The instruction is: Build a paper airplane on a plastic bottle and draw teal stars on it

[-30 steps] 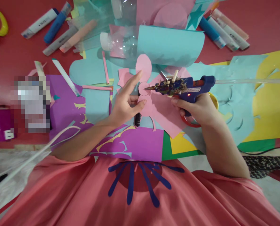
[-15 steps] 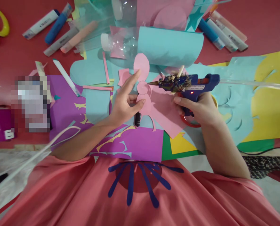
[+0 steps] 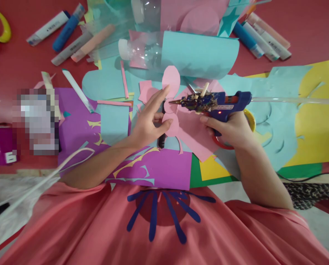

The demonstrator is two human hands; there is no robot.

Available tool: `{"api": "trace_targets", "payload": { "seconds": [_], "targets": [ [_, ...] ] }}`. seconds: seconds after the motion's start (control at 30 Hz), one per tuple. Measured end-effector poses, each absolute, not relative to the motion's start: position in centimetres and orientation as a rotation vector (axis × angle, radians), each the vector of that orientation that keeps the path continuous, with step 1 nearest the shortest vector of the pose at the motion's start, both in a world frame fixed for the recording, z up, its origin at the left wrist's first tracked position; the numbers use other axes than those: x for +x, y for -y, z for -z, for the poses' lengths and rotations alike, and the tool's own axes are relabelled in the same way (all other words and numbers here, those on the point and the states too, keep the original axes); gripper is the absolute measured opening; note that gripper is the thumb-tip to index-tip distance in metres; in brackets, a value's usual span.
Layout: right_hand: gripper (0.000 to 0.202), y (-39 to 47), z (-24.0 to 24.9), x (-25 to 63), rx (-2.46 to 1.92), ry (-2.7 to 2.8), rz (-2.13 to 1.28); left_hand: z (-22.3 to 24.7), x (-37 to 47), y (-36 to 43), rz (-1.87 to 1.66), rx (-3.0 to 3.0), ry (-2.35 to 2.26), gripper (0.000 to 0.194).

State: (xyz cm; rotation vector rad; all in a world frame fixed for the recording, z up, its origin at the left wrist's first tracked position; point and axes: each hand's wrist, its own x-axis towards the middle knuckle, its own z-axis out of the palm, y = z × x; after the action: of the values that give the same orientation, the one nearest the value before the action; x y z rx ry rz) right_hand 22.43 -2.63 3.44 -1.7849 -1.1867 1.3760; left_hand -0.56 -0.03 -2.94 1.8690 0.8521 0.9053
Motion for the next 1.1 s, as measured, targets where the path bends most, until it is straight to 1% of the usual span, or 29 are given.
{"api": "trace_targets", "payload": {
  "seconds": [0.23,0.6,0.83,1.1],
  "targets": [
    [0.033,2.62,-3.22,22.43,-1.777,1.233,-1.344,2.87,-0.58,0.11,-0.901,1.886,-0.852,0.066],
    [0.033,2.7,-3.16,22.59,-1.766,1.295,-1.33,2.93,-0.67,0.1,-0.907,1.915,-0.865,0.066],
    [0.033,2.66,-3.35,22.49,-1.78,1.299,-1.399,2.97,-0.81,0.08,-0.932,1.924,-0.911,0.067],
    [0.031,2.74,-3.37,22.44,-1.773,1.263,-1.347,2.85,-0.85,-0.07,-0.966,1.968,-0.968,0.068]
  ]
}}
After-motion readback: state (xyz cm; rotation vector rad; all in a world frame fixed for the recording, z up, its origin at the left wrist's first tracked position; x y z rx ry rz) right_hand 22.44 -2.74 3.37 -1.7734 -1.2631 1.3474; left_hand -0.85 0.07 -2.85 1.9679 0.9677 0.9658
